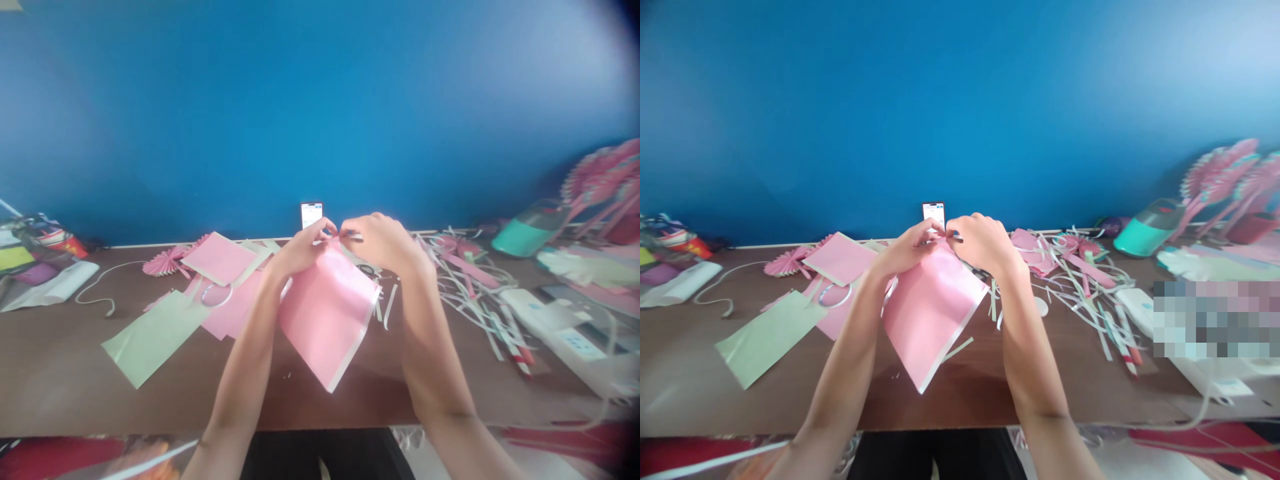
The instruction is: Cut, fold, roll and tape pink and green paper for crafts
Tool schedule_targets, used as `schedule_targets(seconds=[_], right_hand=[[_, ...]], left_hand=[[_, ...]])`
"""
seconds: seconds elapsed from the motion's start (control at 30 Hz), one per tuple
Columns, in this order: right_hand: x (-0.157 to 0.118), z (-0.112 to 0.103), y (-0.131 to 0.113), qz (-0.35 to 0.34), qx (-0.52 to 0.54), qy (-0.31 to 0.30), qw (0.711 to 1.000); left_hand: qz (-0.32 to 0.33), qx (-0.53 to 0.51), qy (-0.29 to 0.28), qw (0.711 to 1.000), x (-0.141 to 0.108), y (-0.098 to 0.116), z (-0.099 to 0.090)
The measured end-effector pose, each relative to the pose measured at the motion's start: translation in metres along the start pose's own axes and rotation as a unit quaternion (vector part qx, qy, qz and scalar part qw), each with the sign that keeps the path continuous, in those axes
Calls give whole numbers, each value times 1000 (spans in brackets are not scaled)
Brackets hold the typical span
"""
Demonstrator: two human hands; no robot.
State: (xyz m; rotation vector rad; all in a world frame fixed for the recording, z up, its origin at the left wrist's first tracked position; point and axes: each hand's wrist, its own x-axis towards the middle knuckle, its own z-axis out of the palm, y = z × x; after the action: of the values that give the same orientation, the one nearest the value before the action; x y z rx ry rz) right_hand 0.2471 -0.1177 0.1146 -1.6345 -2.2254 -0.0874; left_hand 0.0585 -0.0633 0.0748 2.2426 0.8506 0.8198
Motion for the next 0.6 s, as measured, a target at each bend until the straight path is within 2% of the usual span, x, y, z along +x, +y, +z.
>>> schedule_targets(seconds=[0.23, 0.37, 0.6], right_hand=[[0, 3, 3, -3, -6, 8, 1000], [0, 3, 3, -3, -3, 8, 1000], [0, 3, 4, -1, -9, 1, 1000]], left_hand=[[27, -20, -4, 999, 7, -10, 1], [13, -22, -6, 1000, 8, -14, 3], [37, -20, -33, 999, 7, -12, 4]])
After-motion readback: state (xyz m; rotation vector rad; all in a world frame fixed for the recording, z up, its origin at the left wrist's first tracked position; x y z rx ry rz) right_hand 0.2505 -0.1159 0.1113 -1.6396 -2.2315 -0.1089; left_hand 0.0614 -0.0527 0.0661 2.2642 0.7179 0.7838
